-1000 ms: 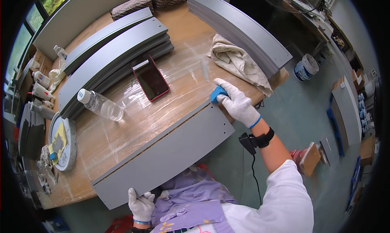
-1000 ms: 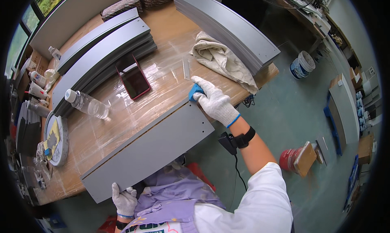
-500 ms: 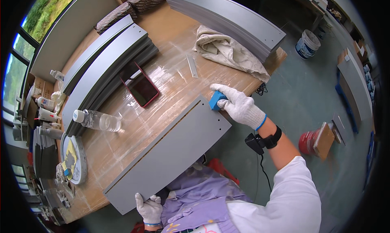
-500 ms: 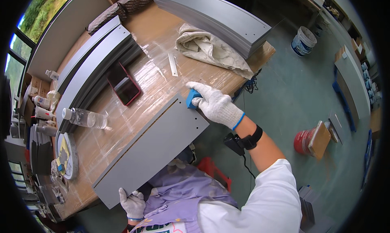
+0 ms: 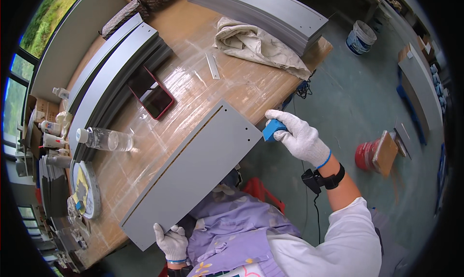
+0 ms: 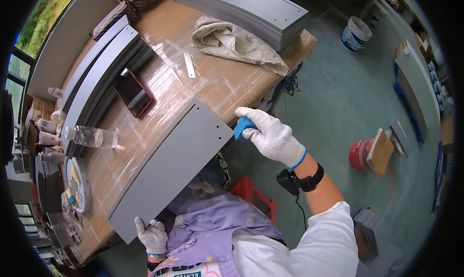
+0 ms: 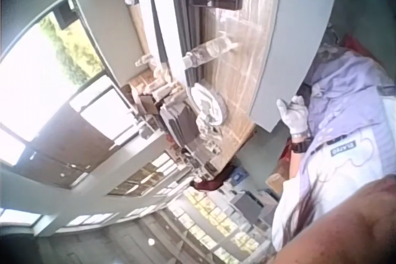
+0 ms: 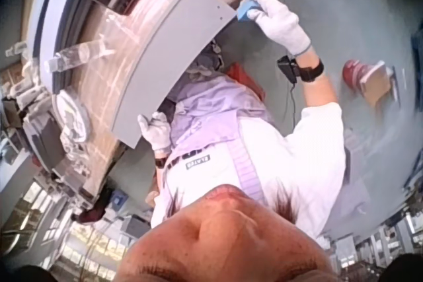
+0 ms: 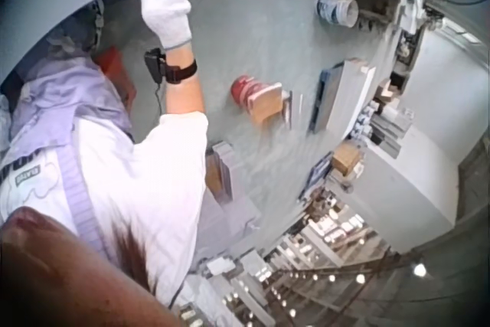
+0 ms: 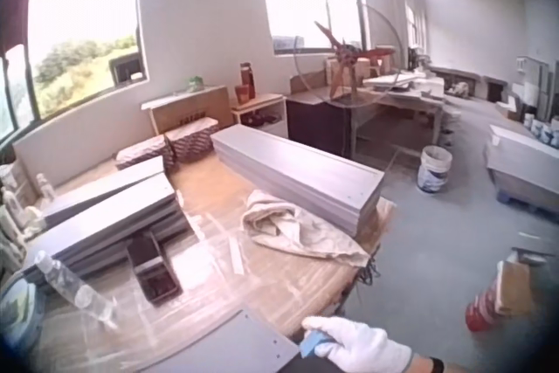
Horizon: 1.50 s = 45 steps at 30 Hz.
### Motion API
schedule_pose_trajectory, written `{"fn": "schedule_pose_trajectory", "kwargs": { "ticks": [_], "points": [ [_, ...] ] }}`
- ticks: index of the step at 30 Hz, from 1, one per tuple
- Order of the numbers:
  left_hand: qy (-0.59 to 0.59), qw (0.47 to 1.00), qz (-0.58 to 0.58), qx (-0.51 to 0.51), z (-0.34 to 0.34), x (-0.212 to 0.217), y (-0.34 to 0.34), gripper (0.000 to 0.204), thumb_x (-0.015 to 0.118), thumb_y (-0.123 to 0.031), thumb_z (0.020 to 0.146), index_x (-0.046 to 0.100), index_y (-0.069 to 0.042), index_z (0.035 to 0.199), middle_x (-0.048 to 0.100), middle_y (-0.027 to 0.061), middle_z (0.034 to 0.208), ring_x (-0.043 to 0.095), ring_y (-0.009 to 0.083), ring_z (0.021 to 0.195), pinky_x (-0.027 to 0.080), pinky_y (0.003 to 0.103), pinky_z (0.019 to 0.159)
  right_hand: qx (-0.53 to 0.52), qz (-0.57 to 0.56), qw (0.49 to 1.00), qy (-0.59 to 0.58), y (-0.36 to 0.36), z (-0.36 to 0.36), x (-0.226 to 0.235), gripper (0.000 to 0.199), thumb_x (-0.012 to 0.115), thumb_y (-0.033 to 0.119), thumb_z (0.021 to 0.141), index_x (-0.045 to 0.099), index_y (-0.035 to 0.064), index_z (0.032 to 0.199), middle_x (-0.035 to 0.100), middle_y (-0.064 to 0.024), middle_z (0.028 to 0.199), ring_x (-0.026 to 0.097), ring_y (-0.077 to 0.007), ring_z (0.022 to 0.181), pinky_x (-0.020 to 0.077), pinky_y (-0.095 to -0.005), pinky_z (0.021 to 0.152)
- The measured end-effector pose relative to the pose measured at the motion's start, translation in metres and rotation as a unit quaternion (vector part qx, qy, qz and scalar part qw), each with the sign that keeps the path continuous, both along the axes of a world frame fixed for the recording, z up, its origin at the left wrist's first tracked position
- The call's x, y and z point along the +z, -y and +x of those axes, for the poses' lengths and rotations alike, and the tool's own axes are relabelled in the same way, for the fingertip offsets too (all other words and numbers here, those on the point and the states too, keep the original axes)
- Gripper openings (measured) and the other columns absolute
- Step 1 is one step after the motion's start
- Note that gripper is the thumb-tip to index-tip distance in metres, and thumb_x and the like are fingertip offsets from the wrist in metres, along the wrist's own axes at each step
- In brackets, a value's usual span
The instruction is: The person sits at a workbench and sands a grey rectangular panel using a blue sanding block. They repeatedly rub the block along the edges and surface of the panel, then wipe it with a cloth. The person handles the panel one at a time from a stack on the table.
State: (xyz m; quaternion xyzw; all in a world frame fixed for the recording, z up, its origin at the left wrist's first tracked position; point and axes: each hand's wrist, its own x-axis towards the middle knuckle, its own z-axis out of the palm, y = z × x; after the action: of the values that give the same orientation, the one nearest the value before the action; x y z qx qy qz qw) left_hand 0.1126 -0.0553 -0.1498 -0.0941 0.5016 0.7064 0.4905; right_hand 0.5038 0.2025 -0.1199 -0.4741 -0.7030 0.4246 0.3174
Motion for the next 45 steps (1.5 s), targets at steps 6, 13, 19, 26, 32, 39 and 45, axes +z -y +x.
{"fn": "schedule_pose_trajectory", "kwargs": {
  "ticks": [6,13,19,26,32,39,45],
  "points": [
    [-0.033,0.999,0.003,-0.018,0.002,0.002,-0.002,0.027,0.06,-0.04,0.098,0.059,-0.015,0.11,0.068,0.0032,0.091,0.063,0.0169,0.065,0.057,0.033,0.059,-0.138,0.016,0.983,-0.119,0.029,0.003,-0.012,0.047,0.064,0.01,0.094,0.049,0.0,0.137,0.062,-0.0158,0.124,0.062,-0.0237,0.112,0.0484,-0.0356,0.099],
    [-0.038,0.999,0.006,-0.022,0.003,-0.001,-0.004,0.027,0.059,-0.039,0.098,0.059,-0.014,0.108,0.068,0.0038,0.086,0.064,0.0173,0.064,0.057,0.033,0.057,-0.131,0.076,0.982,-0.113,0.025,-0.017,-0.024,0.048,0.064,0.012,0.095,0.047,0.0005,0.138,0.06,-0.0159,0.127,0.06,-0.0242,0.116,0.0464,-0.0348,0.102],
    [-0.037,0.999,0.0,-0.017,0.007,0.006,-0.007,0.028,0.059,-0.041,0.098,0.059,-0.015,0.108,0.068,0.0037,0.087,0.064,0.0173,0.066,0.058,0.033,0.058,-0.166,0.15,0.973,-0.055,0.026,-0.016,-0.03,0.049,0.067,0.009,0.091,0.05,0.0027,0.136,0.061,-0.0182,0.12,0.062,-0.0301,0.109,0.0494,-0.0367,0.095],
    [-0.014,1.0,0.015,-0.015,0.005,0.007,-0.004,0.029,0.057,-0.041,0.099,0.059,-0.014,0.111,0.067,0.0045,0.092,0.064,0.0179,0.067,0.058,0.034,0.059,-0.218,0.228,0.949,-0.01,0.021,-0.014,-0.035,0.049,0.067,0.008,0.091,0.048,0.0019,0.136,0.061,-0.0175,0.111,0.063,-0.0299,0.099,0.0515,-0.0373,0.09],
    [0.017,0.997,0.066,-0.032,0.016,0.012,-0.016,0.029,0.053,-0.038,0.101,0.062,-0.011,0.111,0.071,0.0077,0.094,0.069,0.0216,0.072,0.063,0.038,0.065,-0.186,0.307,0.933,0.028,0.034,-0.032,-0.036,0.055,0.07,0.005,0.085,0.047,0.0006,0.136,0.059,-0.0189,0.118,0.06,-0.0349,0.103,0.0507,-0.0404,0.09],
    [0.033,0.998,0.051,-0.027,0.015,0.009,-0.017,0.027,0.054,-0.036,0.101,0.061,-0.011,0.109,0.07,0.0084,0.095,0.068,0.0237,0.071,0.062,0.041,0.065,-0.11,0.347,0.929,0.06,0.059,-0.066,-0.031,0.061,0.074,0.005,0.08,0.048,0.0,0.135,0.059,-0.0201,0.119,0.059,-0.039,0.106,0.0493,-0.0431,0.093],
    [0.046,0.997,0.062,-0.023,0.017,0.011,-0.018,0.024,0.055,-0.034,0.101,0.061,-0.012,0.108,0.07,0.0094,0.095,0.069,0.025,0.073,0.061,0.042,0.066,-0.271,0.321,0.902,0.096,0.022,-0.021,-0.034,0.051,0.068,0.003,0.087,0.047,0.0,0.134,0.058,-0.0179,0.119,0.06,-0.0318,0.105,0.0501,-0.0398,0.092]
  ]
}}
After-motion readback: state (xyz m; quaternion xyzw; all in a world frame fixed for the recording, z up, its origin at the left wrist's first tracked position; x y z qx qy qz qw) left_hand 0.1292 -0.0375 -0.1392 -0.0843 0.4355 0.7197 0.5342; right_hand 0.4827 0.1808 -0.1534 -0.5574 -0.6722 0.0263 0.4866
